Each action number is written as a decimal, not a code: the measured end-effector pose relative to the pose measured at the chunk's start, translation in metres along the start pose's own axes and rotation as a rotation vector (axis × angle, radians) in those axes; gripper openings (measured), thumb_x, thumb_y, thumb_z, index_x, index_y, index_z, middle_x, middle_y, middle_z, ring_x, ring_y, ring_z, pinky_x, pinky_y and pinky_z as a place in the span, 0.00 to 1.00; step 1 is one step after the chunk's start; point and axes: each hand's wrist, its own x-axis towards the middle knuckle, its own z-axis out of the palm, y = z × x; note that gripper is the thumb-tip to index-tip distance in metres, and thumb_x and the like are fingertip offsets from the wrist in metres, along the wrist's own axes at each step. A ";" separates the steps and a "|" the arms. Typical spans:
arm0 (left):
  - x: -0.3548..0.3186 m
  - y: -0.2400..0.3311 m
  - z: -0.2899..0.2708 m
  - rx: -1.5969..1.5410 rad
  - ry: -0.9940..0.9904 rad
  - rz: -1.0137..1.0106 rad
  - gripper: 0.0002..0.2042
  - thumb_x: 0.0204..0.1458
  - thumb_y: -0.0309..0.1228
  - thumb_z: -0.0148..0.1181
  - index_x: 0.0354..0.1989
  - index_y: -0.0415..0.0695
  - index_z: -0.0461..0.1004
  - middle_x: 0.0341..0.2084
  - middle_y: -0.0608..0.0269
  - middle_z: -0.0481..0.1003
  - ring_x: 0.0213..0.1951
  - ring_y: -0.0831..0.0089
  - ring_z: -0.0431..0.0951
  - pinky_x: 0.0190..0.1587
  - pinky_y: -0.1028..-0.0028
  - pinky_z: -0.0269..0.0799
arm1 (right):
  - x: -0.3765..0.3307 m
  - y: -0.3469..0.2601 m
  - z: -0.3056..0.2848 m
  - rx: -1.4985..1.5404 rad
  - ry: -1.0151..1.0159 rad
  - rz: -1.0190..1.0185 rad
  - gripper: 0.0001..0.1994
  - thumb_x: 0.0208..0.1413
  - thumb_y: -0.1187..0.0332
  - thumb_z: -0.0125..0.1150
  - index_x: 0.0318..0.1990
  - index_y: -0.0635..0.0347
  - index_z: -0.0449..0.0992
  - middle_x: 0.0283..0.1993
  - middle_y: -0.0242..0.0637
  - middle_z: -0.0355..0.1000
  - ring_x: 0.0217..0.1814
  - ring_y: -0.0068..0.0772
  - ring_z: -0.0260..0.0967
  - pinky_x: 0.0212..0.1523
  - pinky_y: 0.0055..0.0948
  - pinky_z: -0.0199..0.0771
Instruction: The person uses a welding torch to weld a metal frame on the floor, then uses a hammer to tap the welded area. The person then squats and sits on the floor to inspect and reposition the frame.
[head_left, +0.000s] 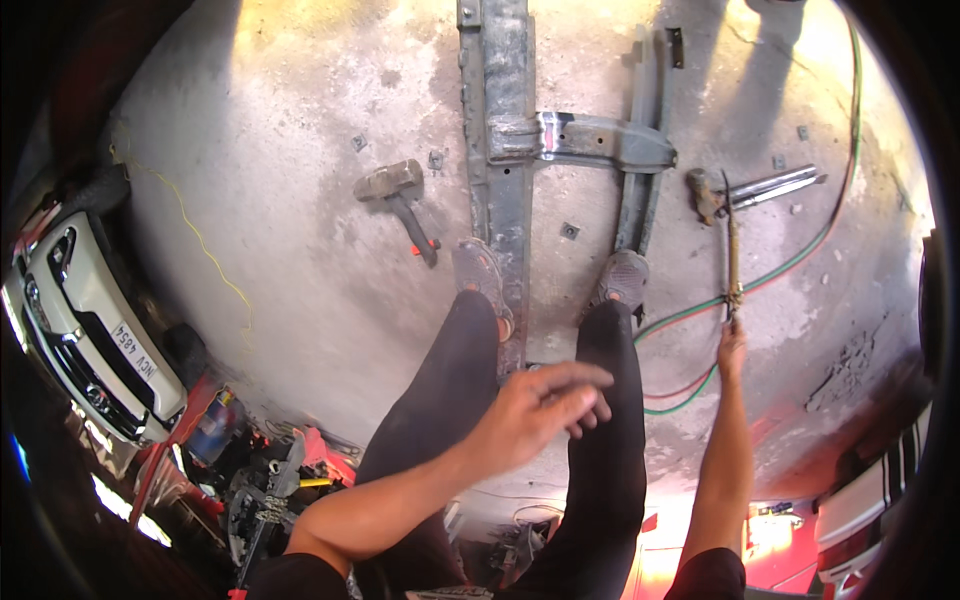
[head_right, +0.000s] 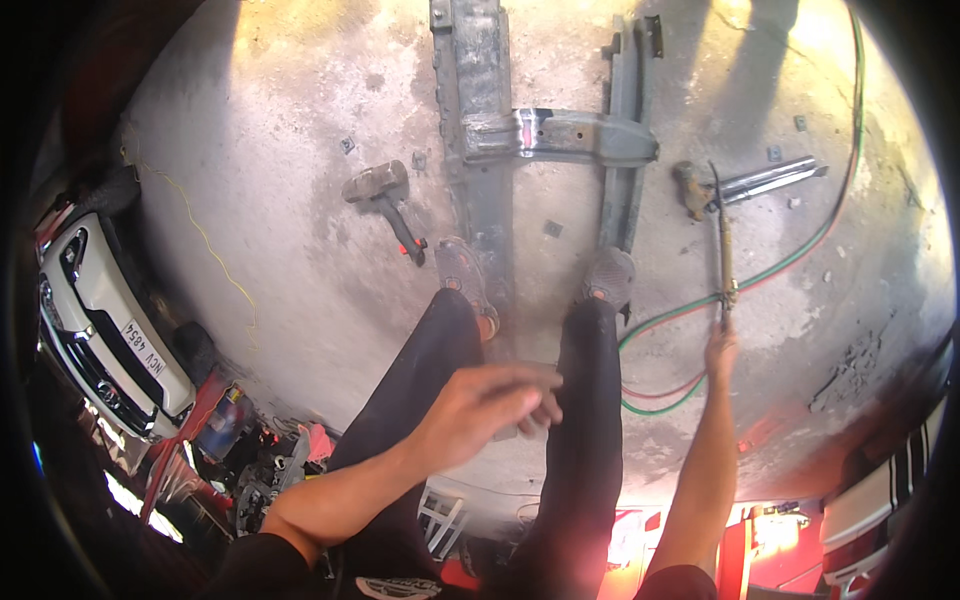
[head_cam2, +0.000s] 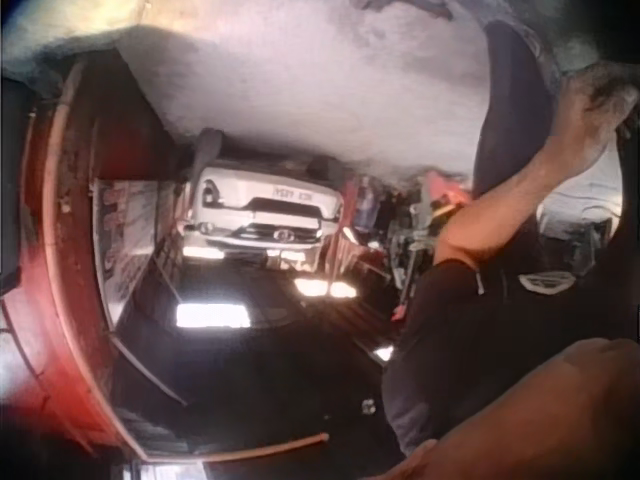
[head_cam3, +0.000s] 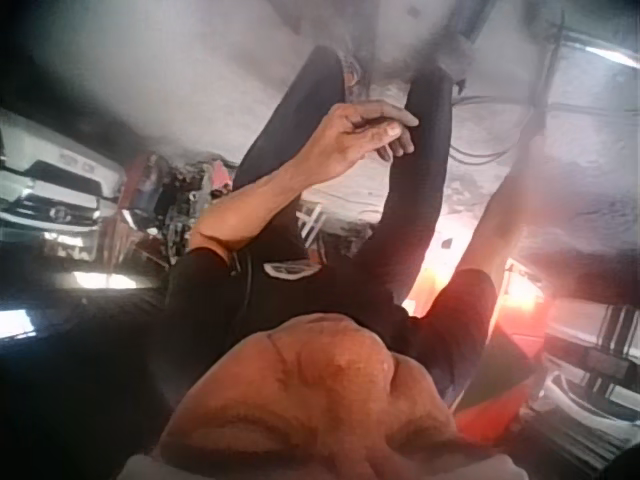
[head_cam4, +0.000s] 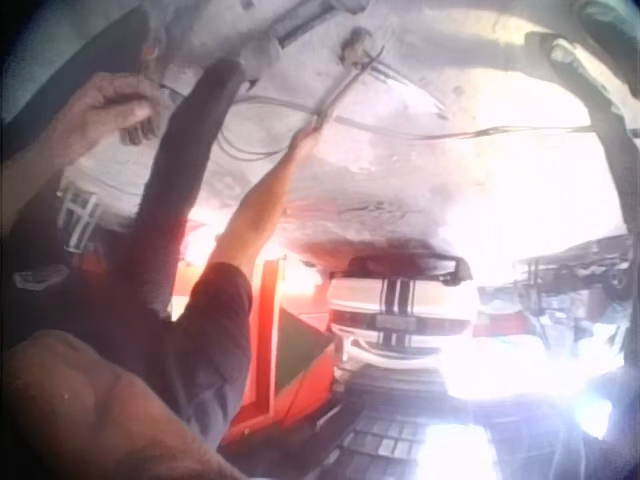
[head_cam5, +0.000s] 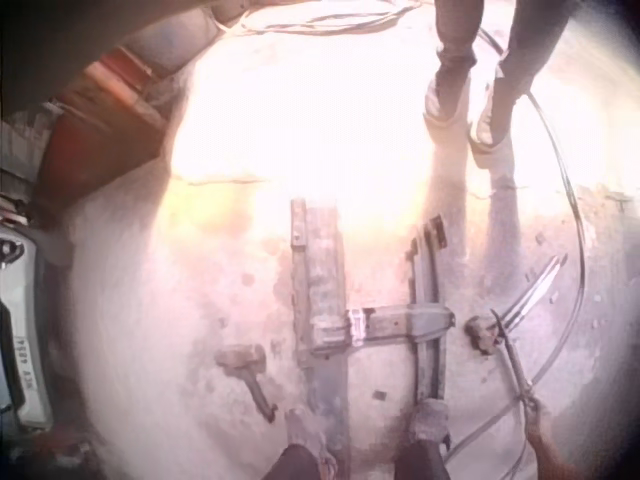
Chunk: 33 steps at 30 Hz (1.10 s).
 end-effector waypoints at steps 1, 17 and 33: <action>0.000 -0.008 -0.008 0.031 0.053 0.025 0.16 0.66 0.33 0.53 0.56 0.35 0.74 0.38 0.56 0.80 0.40 0.73 0.79 0.41 0.73 0.77 | -0.037 -0.038 0.014 0.123 -0.123 0.049 0.21 0.66 0.64 0.54 0.62 0.66 0.71 0.51 0.63 0.75 0.57 0.60 0.74 0.55 0.49 0.71; -0.299 -0.069 -0.048 -0.099 0.842 0.303 0.15 0.65 0.32 0.54 0.55 0.35 0.73 0.37 0.54 0.80 0.33 0.72 0.80 0.34 0.74 0.78 | -0.284 -0.186 -0.243 0.441 -0.683 0.337 0.21 0.63 0.66 0.53 0.60 0.68 0.72 0.42 0.54 0.79 0.34 0.39 0.82 0.32 0.34 0.82; -0.404 -0.282 0.040 -0.103 0.804 0.148 0.15 0.62 0.26 0.48 0.52 0.34 0.76 0.34 0.59 0.79 0.31 0.76 0.79 0.31 0.73 0.76 | -0.236 -0.279 -0.370 0.327 -0.663 0.042 0.23 0.61 0.69 0.53 0.62 0.70 0.69 0.37 0.50 0.78 0.25 0.39 0.78 0.23 0.34 0.80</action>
